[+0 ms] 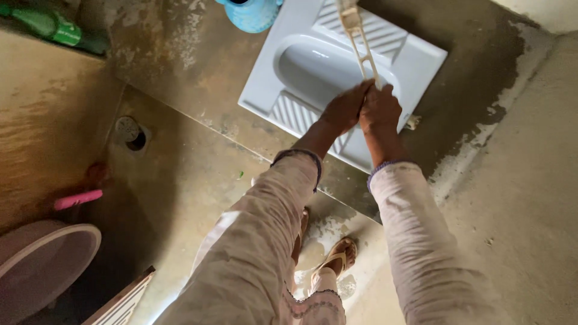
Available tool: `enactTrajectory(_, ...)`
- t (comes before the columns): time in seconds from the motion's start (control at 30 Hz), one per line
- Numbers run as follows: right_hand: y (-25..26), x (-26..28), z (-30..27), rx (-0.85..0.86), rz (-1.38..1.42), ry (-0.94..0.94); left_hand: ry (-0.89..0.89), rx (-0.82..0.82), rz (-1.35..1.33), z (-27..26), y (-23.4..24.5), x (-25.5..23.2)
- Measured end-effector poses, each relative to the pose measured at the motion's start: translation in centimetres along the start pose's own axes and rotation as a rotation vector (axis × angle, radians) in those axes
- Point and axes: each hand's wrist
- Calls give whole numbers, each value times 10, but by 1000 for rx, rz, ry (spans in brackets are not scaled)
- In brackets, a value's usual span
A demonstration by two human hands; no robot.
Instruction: The person pours liquid from a plastic bottle into a squat toilet, then uses a long-handled brush to scrub the interior surfaces of the toilet bowl repeatedly. The person wears flip-flops and stands over the toilet during the cleaning.
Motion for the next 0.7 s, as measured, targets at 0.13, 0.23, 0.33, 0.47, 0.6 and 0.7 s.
enactTrajectory(0.13,11,-32,-36,103,10,-121,-69,43,-24,-10,-52,-8)
enactTrajectory(0.23,21,-51,-60,74,70,-167,-24,189,18,-20,-56,-46)
enactTrajectory(0.33,24,-62,-79,46,135,-202,54,349,94,-29,-49,-81)
enactTrajectory(0.47,9,-56,-90,38,239,-219,101,389,92,-34,-42,-76)
enactTrajectory(0.6,-19,-42,-75,-44,251,-144,-11,212,62,-28,-47,-23)
enactTrajectory(0.7,-30,-24,-52,-102,249,-76,1,186,96,-29,-6,-29)
Point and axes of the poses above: each hand's wrist, its own z-axis towards the middle knuckle, its own y-axis out of the back of the hand, x = y × z, and after that the axes turned 3 degrees about y, right-handed
